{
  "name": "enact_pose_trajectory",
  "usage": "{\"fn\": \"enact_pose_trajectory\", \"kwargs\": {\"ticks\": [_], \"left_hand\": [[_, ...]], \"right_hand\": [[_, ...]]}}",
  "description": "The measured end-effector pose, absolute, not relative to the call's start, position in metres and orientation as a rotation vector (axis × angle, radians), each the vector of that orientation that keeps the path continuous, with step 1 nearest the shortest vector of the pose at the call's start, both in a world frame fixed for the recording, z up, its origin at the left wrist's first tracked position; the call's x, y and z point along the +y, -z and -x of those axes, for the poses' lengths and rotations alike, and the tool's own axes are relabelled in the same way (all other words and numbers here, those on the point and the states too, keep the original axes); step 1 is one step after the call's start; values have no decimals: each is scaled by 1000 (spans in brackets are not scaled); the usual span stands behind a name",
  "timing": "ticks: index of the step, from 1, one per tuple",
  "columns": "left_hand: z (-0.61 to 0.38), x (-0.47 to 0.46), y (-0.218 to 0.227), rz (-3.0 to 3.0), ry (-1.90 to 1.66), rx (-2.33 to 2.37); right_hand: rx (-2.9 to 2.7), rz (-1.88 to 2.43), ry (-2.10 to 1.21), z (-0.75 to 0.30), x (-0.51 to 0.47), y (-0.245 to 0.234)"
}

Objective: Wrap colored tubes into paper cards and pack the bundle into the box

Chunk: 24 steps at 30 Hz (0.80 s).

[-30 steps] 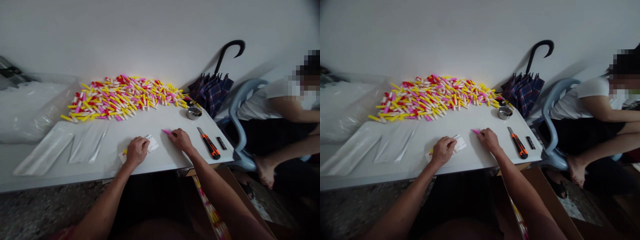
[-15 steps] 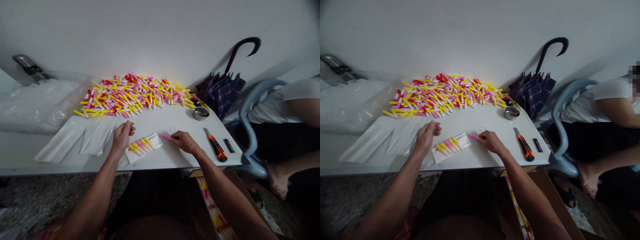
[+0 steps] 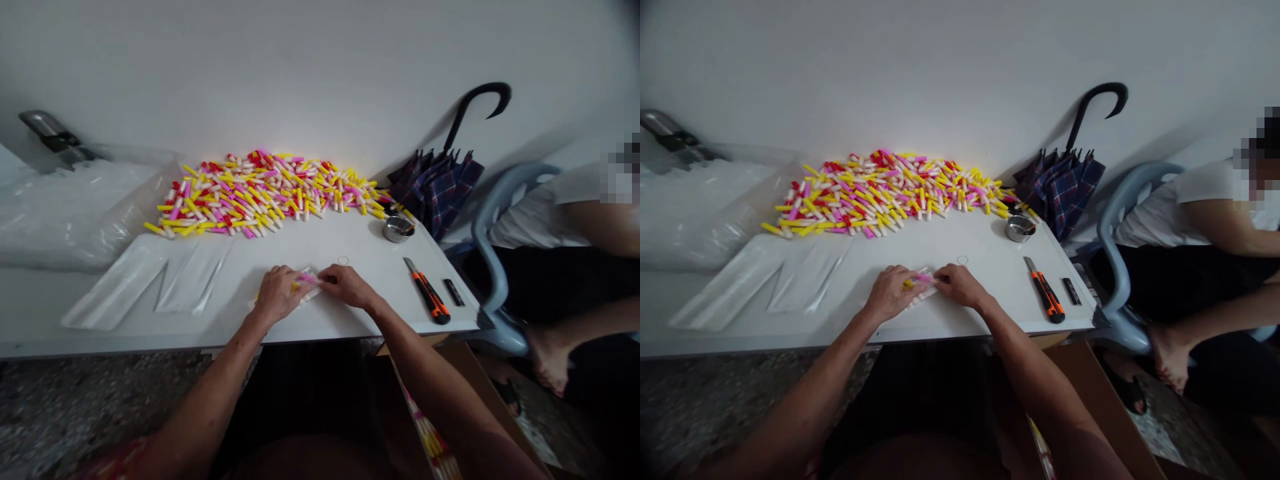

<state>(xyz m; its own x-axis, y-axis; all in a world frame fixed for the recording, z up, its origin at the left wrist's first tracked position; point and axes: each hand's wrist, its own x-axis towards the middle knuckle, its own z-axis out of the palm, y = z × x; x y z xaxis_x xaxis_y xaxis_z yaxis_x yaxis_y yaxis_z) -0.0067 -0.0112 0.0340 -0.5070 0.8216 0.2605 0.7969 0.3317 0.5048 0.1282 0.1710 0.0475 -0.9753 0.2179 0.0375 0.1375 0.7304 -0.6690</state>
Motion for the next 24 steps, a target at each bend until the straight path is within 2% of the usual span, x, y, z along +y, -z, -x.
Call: {"fn": "enact_pose_trajectory", "kwargs": {"ticks": [4,13,18,24], "left_hand": [[6,-4,-31,-1560,-813,2556],[7,-11,-16,-1591,-1271,2345],[7,-12,-13,-1600,-1313,2345],[7,-13,-18,-1566,-1322,2271]], "right_hand": [[-2707,322,-1222,-129,168,-37],[-2517,331,-1416,-135,168,-26],[-2406,290,-1565,-139,156,-24],[-2264,458,-1606,-144,152,-12]]}}
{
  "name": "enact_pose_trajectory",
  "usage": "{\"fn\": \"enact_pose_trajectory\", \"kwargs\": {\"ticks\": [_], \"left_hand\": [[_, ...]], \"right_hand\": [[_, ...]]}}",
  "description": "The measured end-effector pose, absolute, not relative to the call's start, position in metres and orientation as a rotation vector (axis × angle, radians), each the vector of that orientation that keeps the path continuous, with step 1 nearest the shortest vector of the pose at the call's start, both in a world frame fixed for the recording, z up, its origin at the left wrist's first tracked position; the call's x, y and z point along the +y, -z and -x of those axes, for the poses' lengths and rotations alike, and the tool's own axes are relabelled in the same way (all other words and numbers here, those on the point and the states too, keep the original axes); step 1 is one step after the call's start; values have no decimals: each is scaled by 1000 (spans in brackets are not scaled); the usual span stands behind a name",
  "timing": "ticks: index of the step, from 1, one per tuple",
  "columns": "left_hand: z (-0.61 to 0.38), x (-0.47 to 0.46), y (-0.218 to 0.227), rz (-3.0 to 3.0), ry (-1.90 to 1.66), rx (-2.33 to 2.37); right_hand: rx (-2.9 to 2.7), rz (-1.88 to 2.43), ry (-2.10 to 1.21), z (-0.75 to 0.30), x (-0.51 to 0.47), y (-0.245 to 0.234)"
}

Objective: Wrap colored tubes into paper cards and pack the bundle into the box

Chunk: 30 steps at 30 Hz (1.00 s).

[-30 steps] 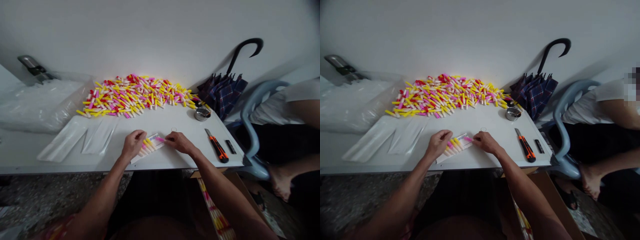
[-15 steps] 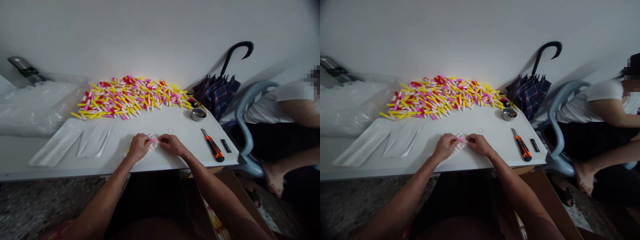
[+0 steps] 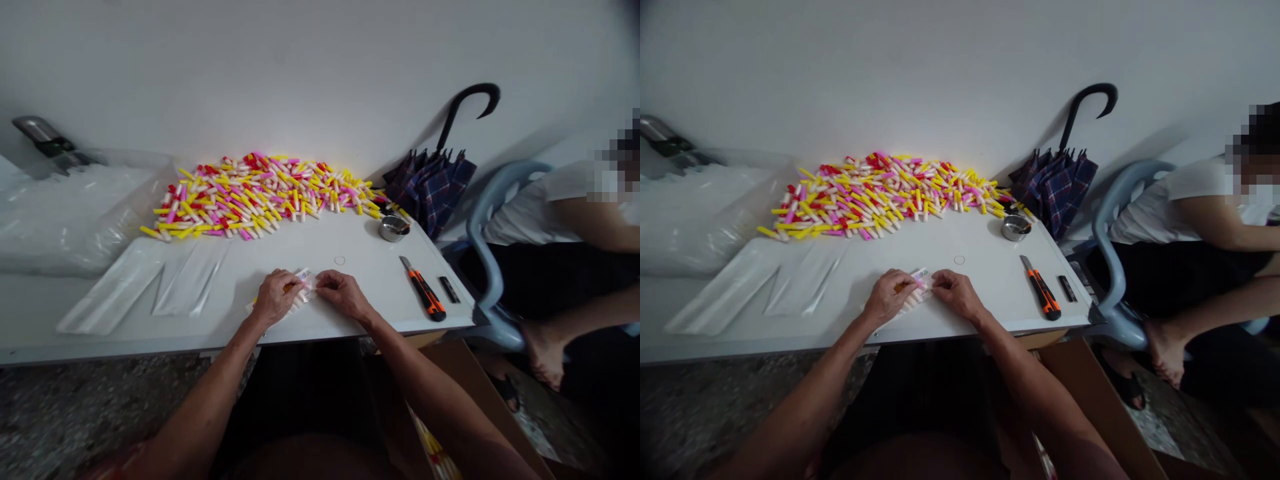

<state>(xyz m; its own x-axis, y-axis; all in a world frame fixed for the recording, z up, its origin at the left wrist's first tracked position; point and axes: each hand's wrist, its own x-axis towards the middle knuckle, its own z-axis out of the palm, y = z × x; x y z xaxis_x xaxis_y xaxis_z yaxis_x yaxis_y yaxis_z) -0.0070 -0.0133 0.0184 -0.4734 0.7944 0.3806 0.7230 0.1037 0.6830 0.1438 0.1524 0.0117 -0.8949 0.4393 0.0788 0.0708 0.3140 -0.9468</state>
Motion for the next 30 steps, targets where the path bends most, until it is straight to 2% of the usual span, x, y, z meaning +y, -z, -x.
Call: {"fn": "enact_pose_trajectory", "kwargs": {"ticks": [8,22,24,28,30], "left_hand": [[9,-15,-21,-1540,-1338,2111],[14,-14,-19,-1553,-1285,2053],[14,-14,-18,-1577,-1267,2056],[12,-14,-17,-1607,-1275,2081],[9,-14,-18,-1629,-1269,2099]], "right_hand": [[-2329,404,-1551,-153,159,-11],[-2349,306,-1707,-166,143,-13],[-2316,291,-1802,-167,143,-15],[-2135,382,-2194,-168,140,-18],[-2067,463,-2265,-169,135,-17]]}}
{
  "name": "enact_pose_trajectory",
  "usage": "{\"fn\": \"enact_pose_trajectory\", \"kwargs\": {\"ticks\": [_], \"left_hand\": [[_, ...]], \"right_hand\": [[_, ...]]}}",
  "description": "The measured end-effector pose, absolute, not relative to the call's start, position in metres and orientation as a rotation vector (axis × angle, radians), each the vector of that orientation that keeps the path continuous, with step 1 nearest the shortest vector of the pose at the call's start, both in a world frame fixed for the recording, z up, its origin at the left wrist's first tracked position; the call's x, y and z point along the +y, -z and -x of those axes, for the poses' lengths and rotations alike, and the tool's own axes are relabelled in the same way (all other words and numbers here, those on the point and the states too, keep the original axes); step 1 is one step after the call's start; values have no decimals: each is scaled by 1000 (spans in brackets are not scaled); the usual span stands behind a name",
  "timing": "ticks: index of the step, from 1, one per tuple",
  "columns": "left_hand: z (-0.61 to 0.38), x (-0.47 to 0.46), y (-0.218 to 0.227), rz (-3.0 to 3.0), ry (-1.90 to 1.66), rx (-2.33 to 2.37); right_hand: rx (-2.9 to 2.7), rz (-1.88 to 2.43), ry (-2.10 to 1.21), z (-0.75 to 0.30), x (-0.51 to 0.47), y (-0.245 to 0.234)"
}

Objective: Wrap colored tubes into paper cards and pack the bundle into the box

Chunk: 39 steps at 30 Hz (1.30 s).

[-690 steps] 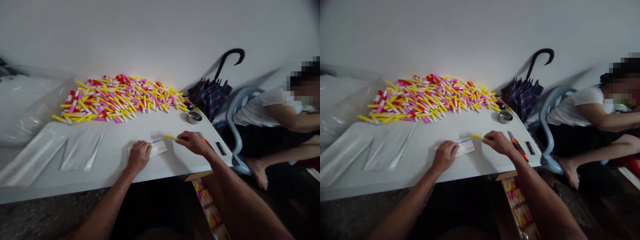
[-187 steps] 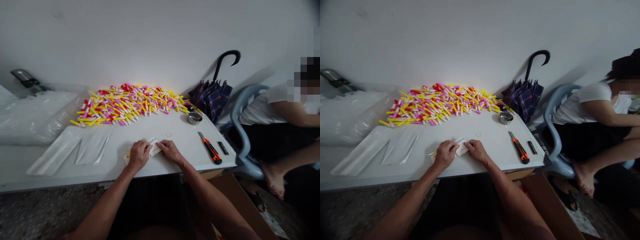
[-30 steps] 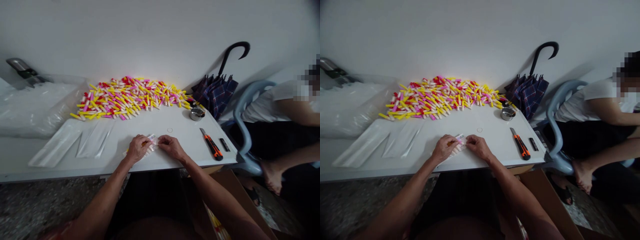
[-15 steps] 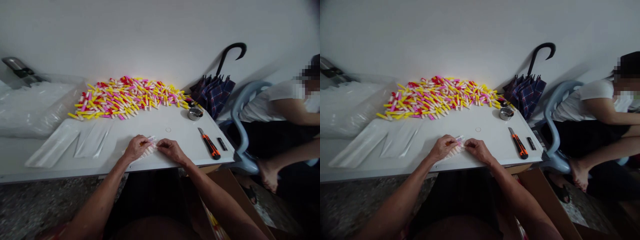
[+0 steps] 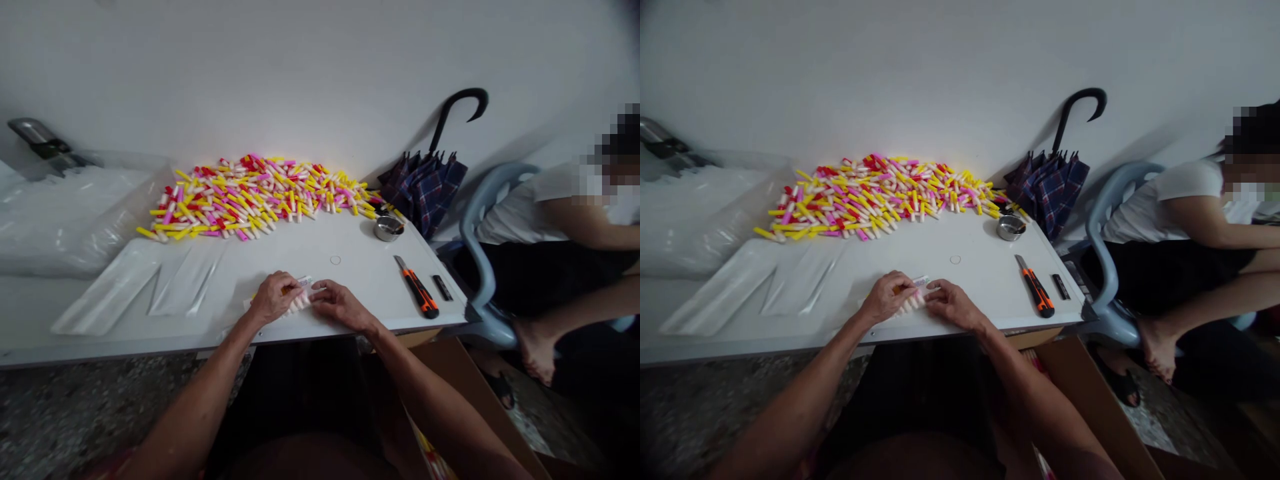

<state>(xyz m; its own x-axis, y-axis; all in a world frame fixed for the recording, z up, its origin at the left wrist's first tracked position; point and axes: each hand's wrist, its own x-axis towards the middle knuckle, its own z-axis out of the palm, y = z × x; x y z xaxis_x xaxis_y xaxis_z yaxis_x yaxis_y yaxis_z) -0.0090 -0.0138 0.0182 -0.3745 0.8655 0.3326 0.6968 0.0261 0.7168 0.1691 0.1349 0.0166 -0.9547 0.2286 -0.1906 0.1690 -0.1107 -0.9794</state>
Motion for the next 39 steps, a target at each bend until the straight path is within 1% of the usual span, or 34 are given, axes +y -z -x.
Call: {"fn": "enact_pose_trajectory", "kwargs": {"ticks": [2,6,9,17,22,26,29,33,36,39], "left_hand": [[6,-13,-21,-1663,-1233,2125],[0,-14,-25,-1676,-1105,2257],[-3,-17,-22,-1624,-1079,2335],[-6,-20,-10,-1628,-1115,2377],[-4,-23,-10,-1621,-1087,2364],[-4,-26,-16,-1574,-1006,2376],[-4,-26,-23,-1554,-939,2357],[-4,-25,-26,-1497,-914,2342],[-5,-27,-19,-1508,-986,2370],[-8,-31,-12,-1564,-1077,2396]], "right_hand": [[-2070,525,-2169,-169,128,-14],[-2113,571,-1824,-167,116,-5],[-2140,521,-1704,-167,113,0],[-2217,346,-1766,-165,114,-4],[-2348,271,-1606,-163,112,-4],[-2349,303,-1576,-160,110,-5],[-2376,282,-1606,-160,112,-13],[-2410,189,-1754,-157,128,-21],[-2292,372,-1750,-140,164,-16],[-2145,686,-1555,-110,222,-8]]}}
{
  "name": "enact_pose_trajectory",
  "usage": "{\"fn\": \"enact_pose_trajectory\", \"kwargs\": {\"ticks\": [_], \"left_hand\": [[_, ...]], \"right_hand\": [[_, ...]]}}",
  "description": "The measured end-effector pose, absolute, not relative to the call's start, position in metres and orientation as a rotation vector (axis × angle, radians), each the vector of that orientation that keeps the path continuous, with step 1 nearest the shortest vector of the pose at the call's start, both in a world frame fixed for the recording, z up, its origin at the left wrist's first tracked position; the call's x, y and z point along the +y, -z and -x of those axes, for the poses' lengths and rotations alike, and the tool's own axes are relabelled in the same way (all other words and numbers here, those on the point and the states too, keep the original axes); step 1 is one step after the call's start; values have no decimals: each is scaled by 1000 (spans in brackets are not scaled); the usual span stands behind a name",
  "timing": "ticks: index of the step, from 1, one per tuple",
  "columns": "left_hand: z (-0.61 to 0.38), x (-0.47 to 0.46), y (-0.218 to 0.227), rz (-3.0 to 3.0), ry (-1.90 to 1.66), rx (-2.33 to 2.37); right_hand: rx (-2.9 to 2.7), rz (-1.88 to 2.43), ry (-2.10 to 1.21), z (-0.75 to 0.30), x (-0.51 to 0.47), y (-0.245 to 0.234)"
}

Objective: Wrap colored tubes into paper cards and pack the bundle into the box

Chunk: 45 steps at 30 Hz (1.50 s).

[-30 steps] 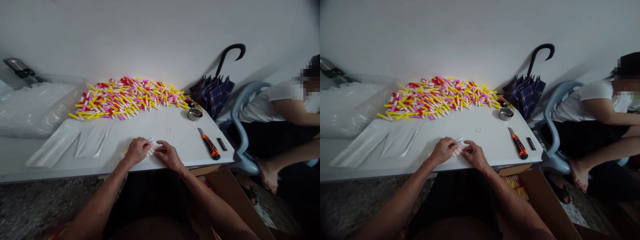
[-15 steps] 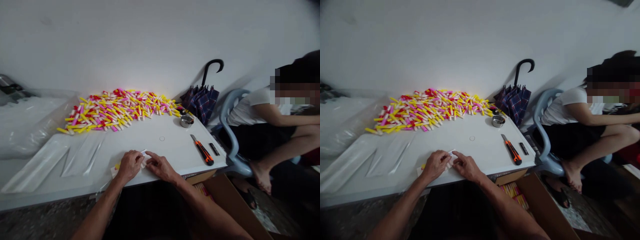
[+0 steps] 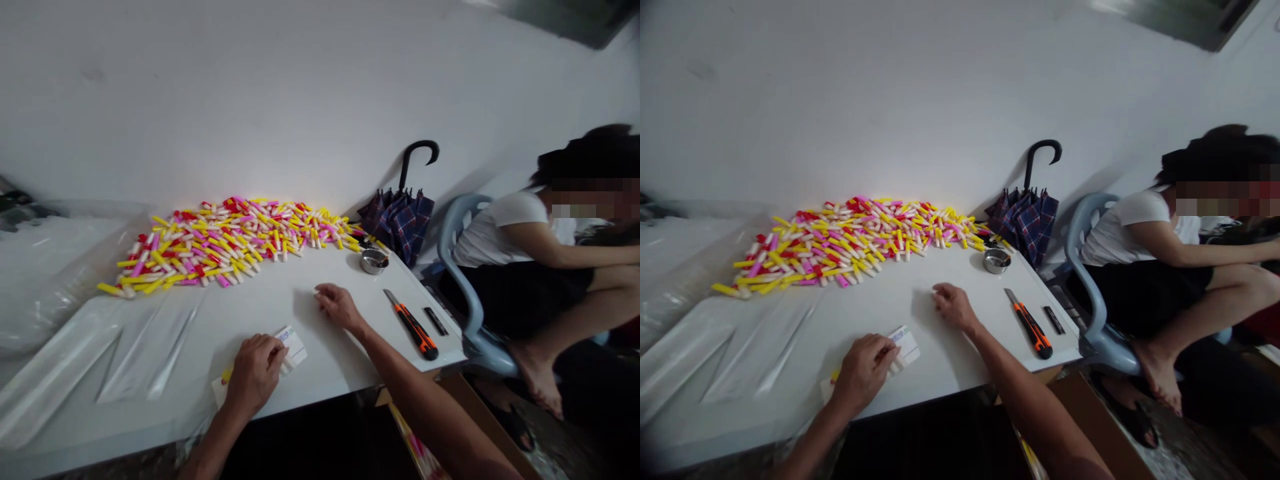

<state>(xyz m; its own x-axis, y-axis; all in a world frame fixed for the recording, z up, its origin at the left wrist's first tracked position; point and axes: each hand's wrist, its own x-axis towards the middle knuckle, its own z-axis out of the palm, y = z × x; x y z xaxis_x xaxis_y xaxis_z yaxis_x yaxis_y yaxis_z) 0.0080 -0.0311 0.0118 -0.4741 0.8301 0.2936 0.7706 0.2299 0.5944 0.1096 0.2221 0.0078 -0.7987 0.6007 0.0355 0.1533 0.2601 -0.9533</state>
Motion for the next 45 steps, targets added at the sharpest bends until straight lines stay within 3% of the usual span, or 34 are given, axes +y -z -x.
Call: {"fn": "enact_pose_trajectory", "kwargs": {"ticks": [6,13,25,27,30,32,34,39,43,45], "left_hand": [[-12,-34,-9,-1576,-1138,2399],[-12,-32,-7,-1555,-1137,2395],[-13,-32,-10,-1528,-1140,2387],[-13,-32,-9,-1532,-1143,2382],[-13,-32,-8,-1541,-1160,2381],[-13,-32,-9,-1545,-1170,2385],[-13,-32,-9,-1546,-1174,2394],[-15,-33,-11,-1539,-1152,2410],[-16,-33,-12,-1517,-1148,2426],[-16,-33,-12,-1517,-1148,2429]], "right_hand": [[-2153,896,-1040,-49,331,-9],[-2283,907,-588,12,382,-20],[-2307,785,-394,21,389,-35],[-2186,760,-511,9,382,-44],[-2123,753,-959,-17,360,-58],[-2242,700,-1236,-35,340,-65],[-2450,619,-1310,-49,317,-66],[-2804,572,-900,-51,270,-54],[-2707,832,-476,-26,247,-44],[-2699,767,-447,-7,237,-42]]}}
